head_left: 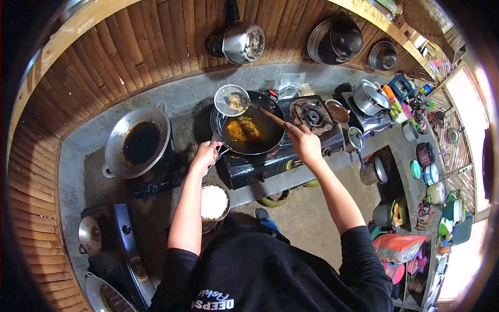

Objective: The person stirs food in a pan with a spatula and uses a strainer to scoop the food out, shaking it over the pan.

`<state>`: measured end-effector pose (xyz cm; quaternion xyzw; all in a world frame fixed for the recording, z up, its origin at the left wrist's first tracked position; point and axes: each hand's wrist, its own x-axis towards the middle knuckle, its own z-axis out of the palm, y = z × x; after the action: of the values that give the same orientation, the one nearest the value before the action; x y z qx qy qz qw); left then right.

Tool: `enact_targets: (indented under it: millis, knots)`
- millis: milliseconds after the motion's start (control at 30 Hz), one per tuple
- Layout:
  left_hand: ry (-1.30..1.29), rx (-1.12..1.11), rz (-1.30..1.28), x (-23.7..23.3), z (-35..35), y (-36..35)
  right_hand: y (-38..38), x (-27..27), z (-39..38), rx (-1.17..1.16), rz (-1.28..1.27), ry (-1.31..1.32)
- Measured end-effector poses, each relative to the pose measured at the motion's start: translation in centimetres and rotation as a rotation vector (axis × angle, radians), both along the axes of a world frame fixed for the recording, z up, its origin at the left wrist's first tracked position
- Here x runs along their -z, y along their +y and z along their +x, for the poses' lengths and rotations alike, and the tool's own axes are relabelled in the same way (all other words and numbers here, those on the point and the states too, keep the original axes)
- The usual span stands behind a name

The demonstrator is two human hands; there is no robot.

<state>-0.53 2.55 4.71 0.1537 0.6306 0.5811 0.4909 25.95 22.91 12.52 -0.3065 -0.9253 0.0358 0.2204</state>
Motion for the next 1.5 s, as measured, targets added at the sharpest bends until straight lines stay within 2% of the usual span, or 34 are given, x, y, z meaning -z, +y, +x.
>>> enact_targets:
  millis: [133,467,567,667,867,933,1133,1500]
  knots:
    - [0.006,-0.002,-0.015,-0.2,0.0,-0.4,-0.7,0.4,0.4,-0.028,0.128,0.021]
    - [0.075,0.021,-0.065,0.2,0.1,-0.8,-0.2,0.6,1.2,-0.057,0.244,-0.052]
    - [0.111,0.023,-0.077,0.1,0.2,-0.8,-0.5,0.4,1.4,-0.036,0.203,0.016]
    - [0.137,0.038,-0.087,0.1,0.4,-1.0,0.1,0.2,1.6,-0.051,0.225,-0.046]
    - [0.216,-0.005,-0.118,0.4,0.6,-1.1,1.4,-2.1,2.4,0.065,-0.043,0.184]
    - [0.232,-0.020,-0.110,0.8,0.4,-1.3,2.3,-4.0,2.9,0.172,-0.207,0.077]
    - [0.228,-0.054,-0.091,0.9,0.1,-1.6,4.9,-6.8,4.0,0.161,-0.337,-0.183]
    - [0.278,-0.063,-0.210,0.0,0.7,-2.4,4.5,-7.0,0.8,0.077,-0.359,-0.382]
